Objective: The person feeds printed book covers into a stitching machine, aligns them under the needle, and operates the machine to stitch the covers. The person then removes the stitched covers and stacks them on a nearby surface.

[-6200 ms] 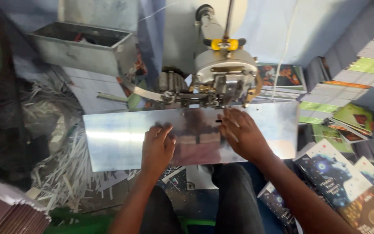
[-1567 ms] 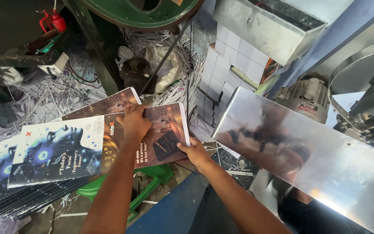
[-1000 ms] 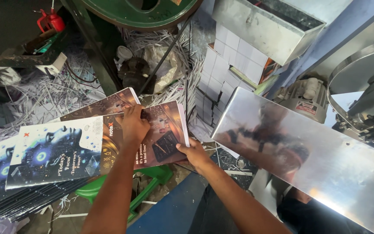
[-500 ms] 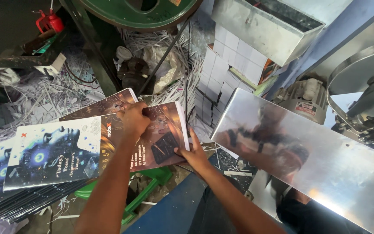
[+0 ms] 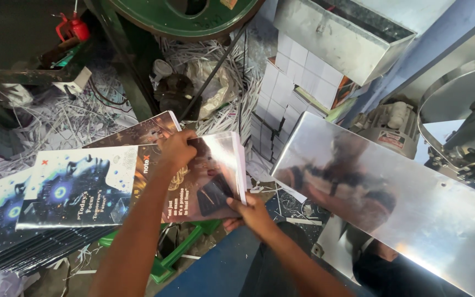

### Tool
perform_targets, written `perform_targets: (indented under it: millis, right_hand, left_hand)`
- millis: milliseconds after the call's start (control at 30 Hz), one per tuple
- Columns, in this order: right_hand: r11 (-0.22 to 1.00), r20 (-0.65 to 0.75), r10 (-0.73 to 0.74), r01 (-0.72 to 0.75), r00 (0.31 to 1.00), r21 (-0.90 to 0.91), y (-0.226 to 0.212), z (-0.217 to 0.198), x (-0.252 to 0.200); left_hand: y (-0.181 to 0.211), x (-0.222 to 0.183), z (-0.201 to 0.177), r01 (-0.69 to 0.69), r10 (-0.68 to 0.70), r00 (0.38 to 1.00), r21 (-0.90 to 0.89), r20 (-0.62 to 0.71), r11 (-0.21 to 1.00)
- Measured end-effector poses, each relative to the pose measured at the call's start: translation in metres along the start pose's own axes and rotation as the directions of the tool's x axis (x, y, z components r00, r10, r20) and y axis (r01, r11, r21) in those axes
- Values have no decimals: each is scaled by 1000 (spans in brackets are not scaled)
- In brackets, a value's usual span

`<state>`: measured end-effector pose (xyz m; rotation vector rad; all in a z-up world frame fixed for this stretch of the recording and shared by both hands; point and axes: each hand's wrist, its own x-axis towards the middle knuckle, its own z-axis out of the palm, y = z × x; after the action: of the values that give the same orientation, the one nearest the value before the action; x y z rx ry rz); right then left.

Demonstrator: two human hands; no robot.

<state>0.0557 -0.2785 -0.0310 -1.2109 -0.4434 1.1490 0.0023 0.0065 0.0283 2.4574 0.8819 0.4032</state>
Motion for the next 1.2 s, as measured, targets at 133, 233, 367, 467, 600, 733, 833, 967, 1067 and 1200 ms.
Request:
perform_targets:
  millis: [133,233,367,467,600,733,833,967,1067,1200]
  right_hand:
    - [996,-85,-16,23,996,85,12,-2,-23]
    - [992,-164,-12,32,986,121,12,-9,-45]
    - [985,-222,-8,46,975,169,7,-19,-64]
    - [982,-233,-4,47,972,181,8,-21,-69]
    - [980,-250,-22,71,968,186,12,-22,-68]
    - [984,-274,-6,54,962,168,12,-24,-66]
    - [989,-290,5,39,957,144,8,-24,-65]
    - [994,-260,-43,67,965,84,1,-27,-62]
    - [997,-253,-68,74,965,15,-5,-30,-59]
    - [990,-198,-119,102,973,-93,-16,-35,-57]
  left_hand:
    - [-5,-4,-4,-136,129,986,54,109,989]
    - [-16,-4,-15,-161,138,972,111,191,981]
    - [-43,-4,-36,-38,-72,954,355,292,934]
    - [-69,0,-48,-18,-85,974,448,209,894]
    - [-98,2,-66,-29,-59,988,540,145,841]
    - [-112,2,-96,91,-285,938,654,197,751]
    - [-123,-3,-112,152,-348,924,682,160,716]
    - [-156,-12,-116,361,-425,905,516,8,777]
    - [-192,-17,-119,539,-536,839,281,-93,794]
    - [-234,-32,-126,670,-664,738,21,-123,742]
